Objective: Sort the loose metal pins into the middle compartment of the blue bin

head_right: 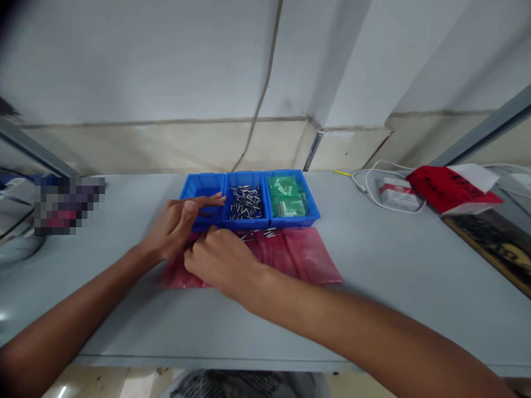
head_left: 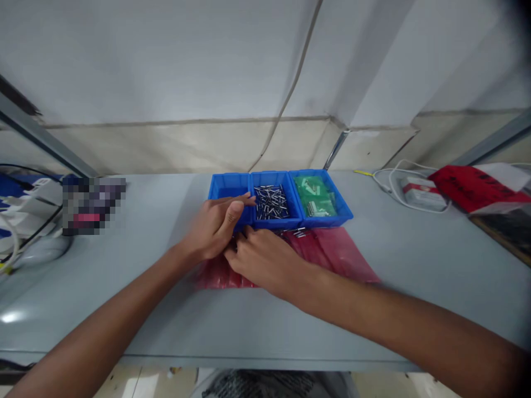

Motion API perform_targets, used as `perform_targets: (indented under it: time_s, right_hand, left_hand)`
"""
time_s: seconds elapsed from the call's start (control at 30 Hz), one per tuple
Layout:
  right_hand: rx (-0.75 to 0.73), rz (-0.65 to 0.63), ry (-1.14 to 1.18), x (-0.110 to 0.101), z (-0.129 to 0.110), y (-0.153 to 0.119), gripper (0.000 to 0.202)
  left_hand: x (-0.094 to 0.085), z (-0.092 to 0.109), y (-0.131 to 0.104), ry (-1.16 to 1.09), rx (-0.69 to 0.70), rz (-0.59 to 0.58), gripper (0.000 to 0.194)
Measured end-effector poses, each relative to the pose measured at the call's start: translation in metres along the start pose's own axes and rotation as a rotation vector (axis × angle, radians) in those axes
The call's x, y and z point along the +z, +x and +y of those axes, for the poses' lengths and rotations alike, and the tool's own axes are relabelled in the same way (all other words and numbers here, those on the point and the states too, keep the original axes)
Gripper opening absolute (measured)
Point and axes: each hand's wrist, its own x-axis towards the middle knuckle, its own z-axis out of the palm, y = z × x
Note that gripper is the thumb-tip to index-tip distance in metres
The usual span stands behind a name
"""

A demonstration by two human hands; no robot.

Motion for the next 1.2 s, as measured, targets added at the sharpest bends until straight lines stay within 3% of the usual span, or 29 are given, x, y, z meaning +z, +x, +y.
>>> perform_targets:
  time_s: [0.3, 0.6, 0.83, 1.03, 1.2]
  right_hand:
    - [-0.007, 0.098, 0.106, 0.003, 0.008, -0.001, 0.023]
    - [-0.067, 0.119, 0.172, -0.02, 0.029, -0.012, 0.02]
    - [0.084, -0.039, 0.202, -0.043, 0.05, -0.033, 0.025]
    - [0.102, -0.082, 0.316, -0.045, 0.071, -0.053, 0.02]
    - [0.182, -0.108, 0.268, -0.053, 0.07, -0.062, 0.022]
  left_hand:
    - [0.0, 0.0, 0.001, 0.009, -0.008, 0.009, 0.075]
    - [-0.005, 0.004, 0.003, -0.029, -0.029, -0.021, 0.083]
    - [-0.003, 0.002, 0.002, -0.022, -0.022, -0.025, 0.081]
    - [-0.003, 0.002, 0.001, 0.032, 0.015, -0.025, 0.077]
    - [-0.004, 0.0, 0.001, 0.143, 0.059, -0.025, 0.067]
